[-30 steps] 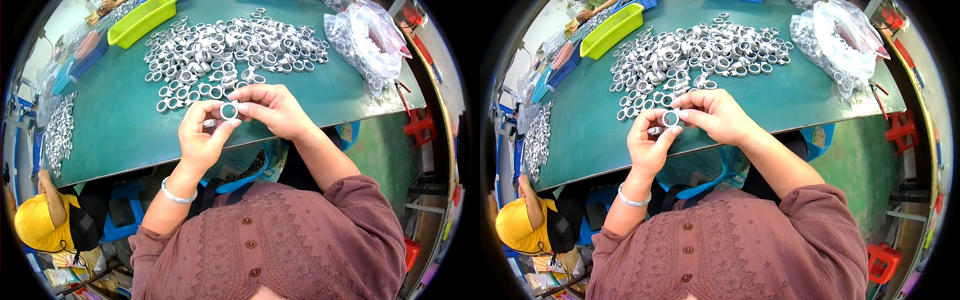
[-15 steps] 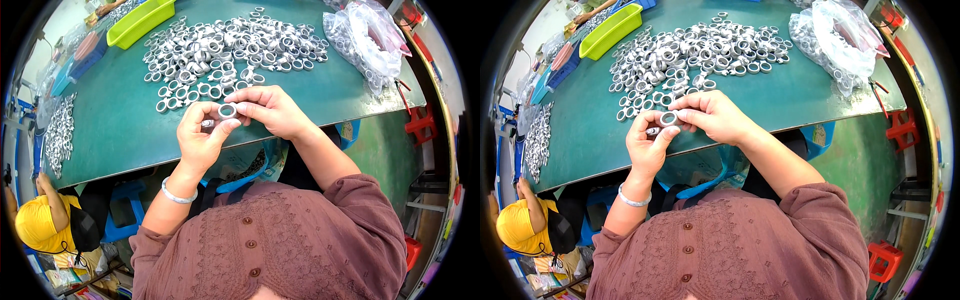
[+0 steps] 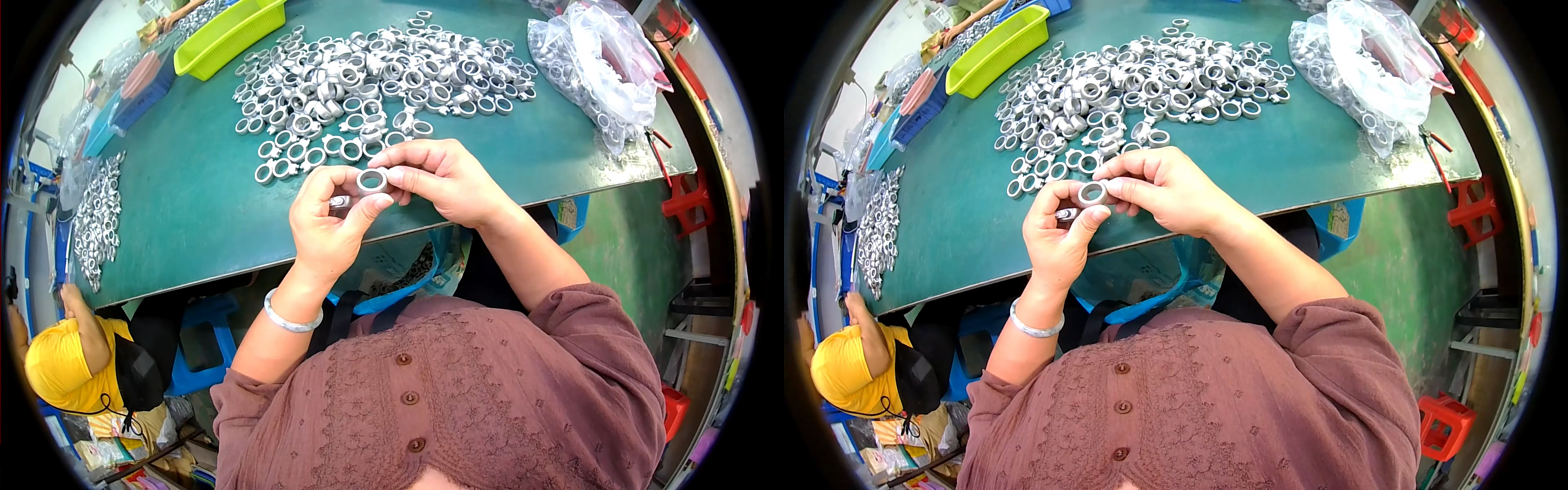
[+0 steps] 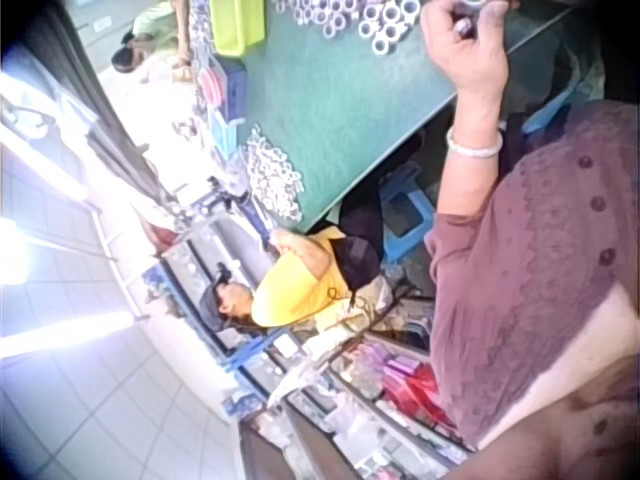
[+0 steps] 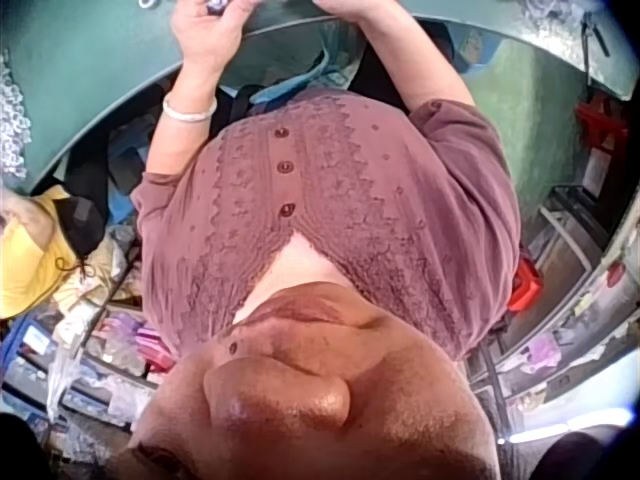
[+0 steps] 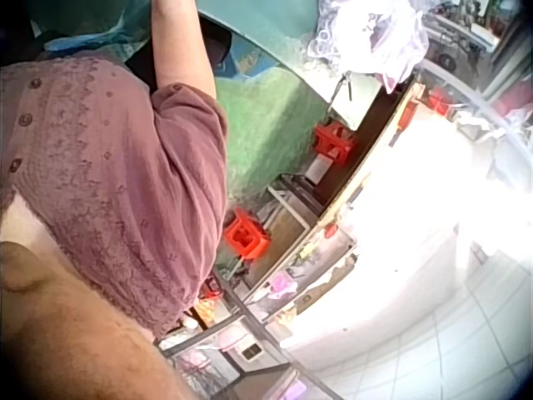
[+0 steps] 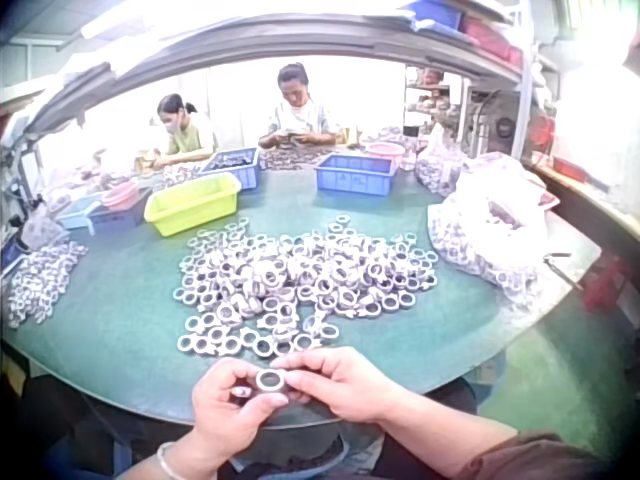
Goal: The person picks up metal ring-like components and circular green inserts, fitting the inserts into the rings by hand at a workbench.
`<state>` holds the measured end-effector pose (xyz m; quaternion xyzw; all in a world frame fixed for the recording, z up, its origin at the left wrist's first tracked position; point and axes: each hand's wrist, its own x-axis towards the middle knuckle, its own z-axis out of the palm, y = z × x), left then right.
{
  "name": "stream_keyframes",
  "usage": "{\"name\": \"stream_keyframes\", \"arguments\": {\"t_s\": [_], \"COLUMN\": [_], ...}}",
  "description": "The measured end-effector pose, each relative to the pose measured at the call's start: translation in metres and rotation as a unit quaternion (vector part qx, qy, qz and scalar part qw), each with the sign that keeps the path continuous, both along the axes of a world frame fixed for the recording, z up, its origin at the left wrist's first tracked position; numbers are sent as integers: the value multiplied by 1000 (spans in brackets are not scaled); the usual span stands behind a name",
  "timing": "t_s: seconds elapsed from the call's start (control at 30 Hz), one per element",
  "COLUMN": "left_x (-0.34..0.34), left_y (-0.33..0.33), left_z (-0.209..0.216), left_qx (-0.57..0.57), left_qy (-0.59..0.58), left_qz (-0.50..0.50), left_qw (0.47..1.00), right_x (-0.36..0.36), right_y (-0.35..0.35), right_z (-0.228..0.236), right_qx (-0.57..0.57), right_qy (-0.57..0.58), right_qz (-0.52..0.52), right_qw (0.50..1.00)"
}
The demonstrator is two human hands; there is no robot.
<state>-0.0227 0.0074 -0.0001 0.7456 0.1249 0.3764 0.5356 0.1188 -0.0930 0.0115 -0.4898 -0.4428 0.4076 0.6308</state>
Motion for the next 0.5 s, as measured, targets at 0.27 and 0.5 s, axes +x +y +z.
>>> {"name": "stream_keyframes", "arguments": {"t_s": [0.27, 0.5], "left_x": [2, 3], "left_y": [0, 1], "left_z": [0, -6], "left_qx": [12, 10], "left_qy": [-11, -35], "left_qz": [-14, -18], "left_qw": [1000, 999], "right_x": [0, 1], "right_y": [-2, -4], "right_z": [3, 5], "right_qx": [6, 34], "right_qy": [10, -20], "right_qz": [-3, -14], "right_qw": [1000, 999]}}
